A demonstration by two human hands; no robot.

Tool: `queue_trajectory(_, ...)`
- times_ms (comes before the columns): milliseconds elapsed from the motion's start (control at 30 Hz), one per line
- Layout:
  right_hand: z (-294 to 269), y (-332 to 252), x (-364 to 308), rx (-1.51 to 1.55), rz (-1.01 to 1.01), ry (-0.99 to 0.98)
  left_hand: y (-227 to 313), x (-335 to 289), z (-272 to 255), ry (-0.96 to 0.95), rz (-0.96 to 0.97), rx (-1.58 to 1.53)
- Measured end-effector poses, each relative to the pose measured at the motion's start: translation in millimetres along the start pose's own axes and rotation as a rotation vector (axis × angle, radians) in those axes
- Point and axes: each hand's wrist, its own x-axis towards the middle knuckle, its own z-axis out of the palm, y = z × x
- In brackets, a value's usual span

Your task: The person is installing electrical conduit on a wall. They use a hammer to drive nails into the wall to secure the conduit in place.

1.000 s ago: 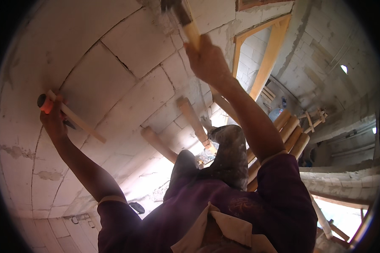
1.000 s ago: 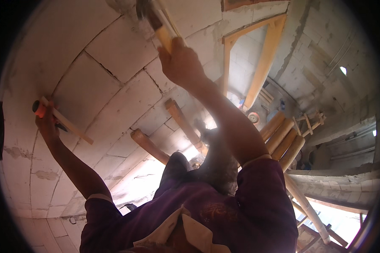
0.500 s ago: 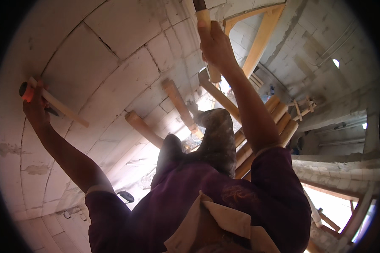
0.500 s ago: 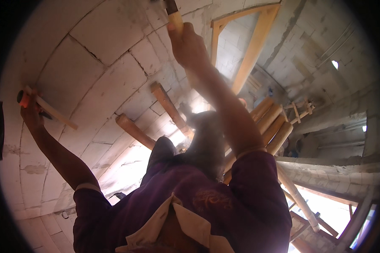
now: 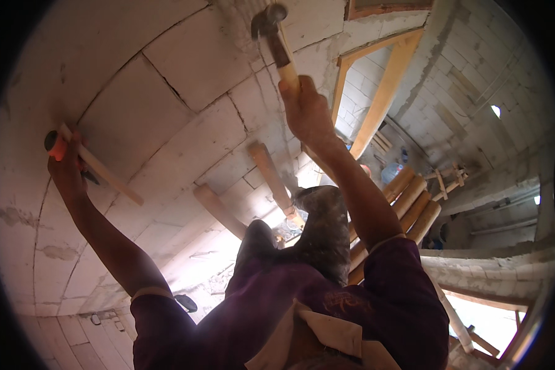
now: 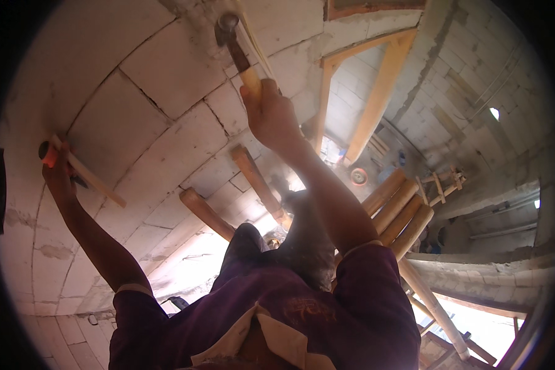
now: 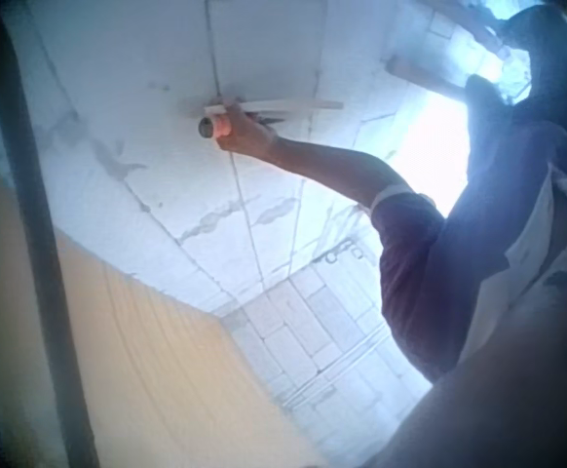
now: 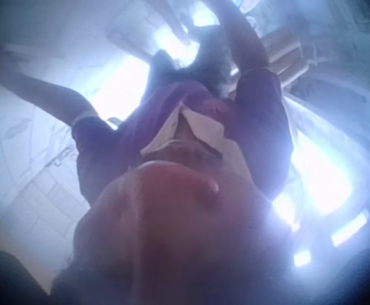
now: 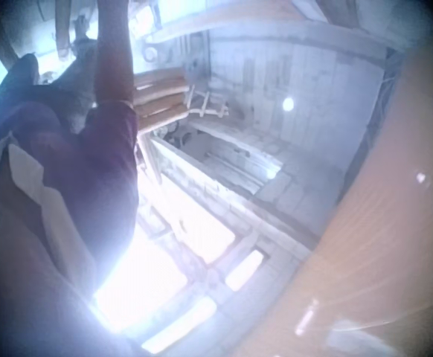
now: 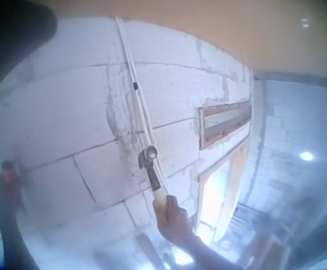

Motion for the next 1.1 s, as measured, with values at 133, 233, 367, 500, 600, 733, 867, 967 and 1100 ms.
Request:
queue_trajectory(133, -9, -43, 22, 0.243, -0.085, 0.083, 6, -11, -6, 0.024, 0.026, 0.01)
queue_trajectory(233, 23, -22, 24, 0.071, 0.087, 0.035, 4, -5, -10, -0.038, 0.036, -0.023)
queue_trajectory(367, 24, 6, 24, -0.102, 0.212, -0.171, -8, 2, -8, -0.062, 0.052, -0.046)
queue_trajectory(500, -1, -39, 36, 0.07, -0.017, 0.006, 0, -7, -15, 0.011, 0.02, 0.021)
queue_trajectory(600, 21, -22, 37, 0.121, -0.05, 0.175, -3, -3, -11, -0.003, 0.024, -0.005)
queue_trajectory(733, 28, 22, 27, -0.269, 0.032, -0.213, -12, 4, -8, -0.013, 0.026, -0.041)
queue_trajectory(867, 1, -26, 36, 0.06, -0.018, 0.021, 4, -10, -12, -0.017, 0.027, -0.021)
queue_trajectory(967, 21, -21, 39, 0.007, -0.158, 0.202, 3, -10, -11, 0.004, 0.055, -0.017)
queue_trajectory(1100, 49, 37, 26, -0.367, -0.067, -0.255, -10, 3, -7, -0.025, 0.012, -0.092)
